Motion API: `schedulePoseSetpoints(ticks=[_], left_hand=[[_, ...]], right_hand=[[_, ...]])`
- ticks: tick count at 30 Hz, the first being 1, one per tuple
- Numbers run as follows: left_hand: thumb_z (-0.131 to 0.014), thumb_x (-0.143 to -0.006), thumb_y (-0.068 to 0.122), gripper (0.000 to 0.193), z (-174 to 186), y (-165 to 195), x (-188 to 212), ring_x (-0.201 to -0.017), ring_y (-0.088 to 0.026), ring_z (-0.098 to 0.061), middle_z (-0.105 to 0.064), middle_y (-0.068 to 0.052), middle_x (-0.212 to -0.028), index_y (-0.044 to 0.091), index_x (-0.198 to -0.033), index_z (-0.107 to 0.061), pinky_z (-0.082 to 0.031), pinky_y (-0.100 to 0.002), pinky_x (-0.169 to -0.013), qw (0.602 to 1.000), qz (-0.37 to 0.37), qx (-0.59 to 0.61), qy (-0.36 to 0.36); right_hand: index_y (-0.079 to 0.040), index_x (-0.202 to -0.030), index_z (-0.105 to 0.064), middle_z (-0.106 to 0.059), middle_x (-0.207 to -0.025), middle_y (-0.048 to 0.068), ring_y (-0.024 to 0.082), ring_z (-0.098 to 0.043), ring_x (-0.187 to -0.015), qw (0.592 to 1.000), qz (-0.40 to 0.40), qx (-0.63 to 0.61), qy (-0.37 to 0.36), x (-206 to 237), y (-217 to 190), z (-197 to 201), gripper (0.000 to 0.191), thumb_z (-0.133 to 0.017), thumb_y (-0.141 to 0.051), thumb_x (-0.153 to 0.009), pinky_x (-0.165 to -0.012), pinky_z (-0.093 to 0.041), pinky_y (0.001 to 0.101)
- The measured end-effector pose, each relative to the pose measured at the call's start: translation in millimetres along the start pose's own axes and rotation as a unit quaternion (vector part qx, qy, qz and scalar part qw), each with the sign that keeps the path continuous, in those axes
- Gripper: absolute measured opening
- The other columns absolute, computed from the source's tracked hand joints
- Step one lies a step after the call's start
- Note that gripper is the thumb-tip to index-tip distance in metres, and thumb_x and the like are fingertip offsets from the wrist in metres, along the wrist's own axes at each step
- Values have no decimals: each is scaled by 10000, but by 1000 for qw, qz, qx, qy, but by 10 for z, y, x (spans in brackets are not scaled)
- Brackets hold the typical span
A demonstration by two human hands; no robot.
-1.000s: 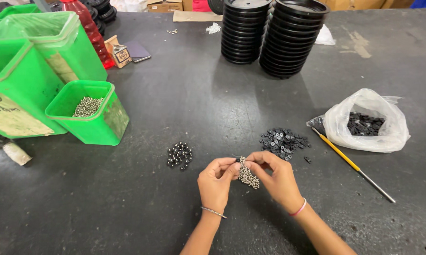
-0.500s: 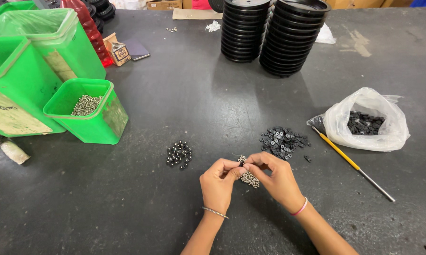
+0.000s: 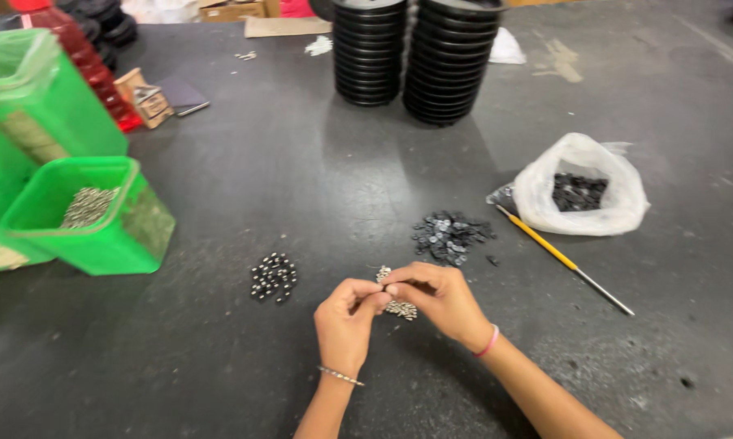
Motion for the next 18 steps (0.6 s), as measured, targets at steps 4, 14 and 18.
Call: schedulePoseSetpoints(ticks=[4, 14, 18], left_hand=[[-797, -830, 27, 63, 53, 69, 6, -672, -55, -659, -749, -19, -749, 18, -878, -757, -544, -226, -633, 997, 18, -68, 14], [-771, -875, 145, 192, 639, 487, -153, -770, -176, -679, -663, -76, -1084, 79, -1050, -730, -544, -290, -641, 914, -136, -298, 239], [-774, -883, 174, 195, 516, 454, -119, -754, -174, -684, -685, -58, -1048, 93, -1056, -733, -545, -296, -637, 926, -124, -293, 201]], right_hand=[[-19, -1063, -768, -775, -973, 53, 98, -724, -882, 999, -26, -20, -4, 23, -2, -43, 178, -742, -71, -895, -780, -594, 261], [-96, -1088, -781, -715, -911, 71, 216, -683, -749, 958, -44, 251, 132, -130, 227, 628, 193, -723, -128, -907, -708, -551, 341], [-109, -988, -778, -681, -909, 58, 293, -672, -870, 918, 40, 373, 130, -116, 247, 562, 151, -729, -184, -867, -736, -530, 410]])
Point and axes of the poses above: each hand's wrist, its own x-axis away from the middle knuckle, its own z-axis out of the back of the hand, y = z × x, the point moved 2 cm from there along -x, towards the middle knuckle
